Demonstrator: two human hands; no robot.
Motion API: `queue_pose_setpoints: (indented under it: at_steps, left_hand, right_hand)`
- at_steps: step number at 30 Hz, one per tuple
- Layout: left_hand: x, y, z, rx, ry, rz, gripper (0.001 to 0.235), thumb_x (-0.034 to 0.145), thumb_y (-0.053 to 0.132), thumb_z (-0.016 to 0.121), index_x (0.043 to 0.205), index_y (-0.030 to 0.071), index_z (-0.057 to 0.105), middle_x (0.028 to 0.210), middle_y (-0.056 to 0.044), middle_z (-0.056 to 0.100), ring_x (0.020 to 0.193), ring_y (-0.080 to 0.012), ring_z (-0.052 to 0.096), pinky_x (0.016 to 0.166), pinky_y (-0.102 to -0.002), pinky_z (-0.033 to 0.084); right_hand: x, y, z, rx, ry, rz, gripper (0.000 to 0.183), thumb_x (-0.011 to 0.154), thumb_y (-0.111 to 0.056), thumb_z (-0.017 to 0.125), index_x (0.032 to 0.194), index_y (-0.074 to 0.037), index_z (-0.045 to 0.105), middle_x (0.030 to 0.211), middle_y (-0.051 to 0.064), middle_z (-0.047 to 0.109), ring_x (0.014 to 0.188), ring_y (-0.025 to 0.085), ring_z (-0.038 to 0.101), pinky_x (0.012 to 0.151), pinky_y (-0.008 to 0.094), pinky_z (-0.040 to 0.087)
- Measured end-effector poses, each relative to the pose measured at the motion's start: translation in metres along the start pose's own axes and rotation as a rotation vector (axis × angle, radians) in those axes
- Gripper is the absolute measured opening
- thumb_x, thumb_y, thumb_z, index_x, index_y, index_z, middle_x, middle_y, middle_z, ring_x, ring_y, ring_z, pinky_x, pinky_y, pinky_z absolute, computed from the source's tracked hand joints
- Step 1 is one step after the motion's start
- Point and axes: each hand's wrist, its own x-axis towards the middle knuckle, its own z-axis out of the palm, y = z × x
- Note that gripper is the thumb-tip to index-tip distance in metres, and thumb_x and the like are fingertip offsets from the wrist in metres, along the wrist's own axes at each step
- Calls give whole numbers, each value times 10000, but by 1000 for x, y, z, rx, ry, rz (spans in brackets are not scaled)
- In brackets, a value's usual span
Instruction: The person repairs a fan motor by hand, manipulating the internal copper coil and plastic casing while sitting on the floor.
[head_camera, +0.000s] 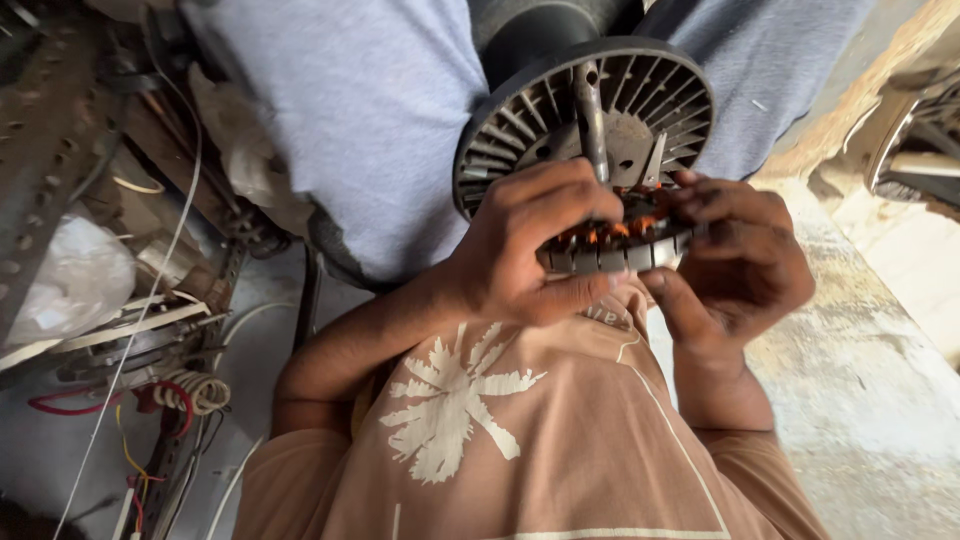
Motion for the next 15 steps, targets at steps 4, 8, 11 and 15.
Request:
queue_pose_setpoints:
  at_steps: [4, 8, 11, 15]
  left_hand:
    - [-5, 4, 1, 235, 58, 121, 359, 1022, 346, 687, 1175, 24, 652, 1022, -69, 652, 875, -195, 627, 733, -379, 493]
    - [-5, 8, 4, 409, 106, 218, 313, 1063, 296, 683, 1146, -5, 669, 1040, -96, 641, 914, -229, 651, 786, -386, 539]
    - [-5, 4, 6, 447, 116, 261, 295, 1062, 269, 662, 1135, -17, 679, 1033, -89, 638, 901, -215, 644, 771, -370, 544]
    - [-7, 1, 5, 440, 103, 277, 298, 1081, 282, 644, 1110, -10, 697, 999, -74, 617, 870, -203, 623, 732, -364, 531]
  right_hand:
    - [-2, 0, -2, -3, 23, 76, 318, 862, -186, 851, 928, -52, 570, 1085, 118, 653, 1060, 224, 671, 1041, 408, 562]
    - [2, 1, -2, -55, 4, 93, 349, 869, -240, 856, 877, -80, 546, 1034, 95, 652, 1033, 220, 679, 1018, 402, 576]
    - [2, 2, -1, -63, -6, 117, 357, 863, -256, 861, 870, -103, 539, 1008, 72, 644, 1032, 219, 671, 978, 388, 588]
    - [0, -5, -7, -156, -32, 174, 380, 853, -224, 877, 902, -132, 512, 1012, 53, 621, 1004, 200, 653, 982, 389, 587]
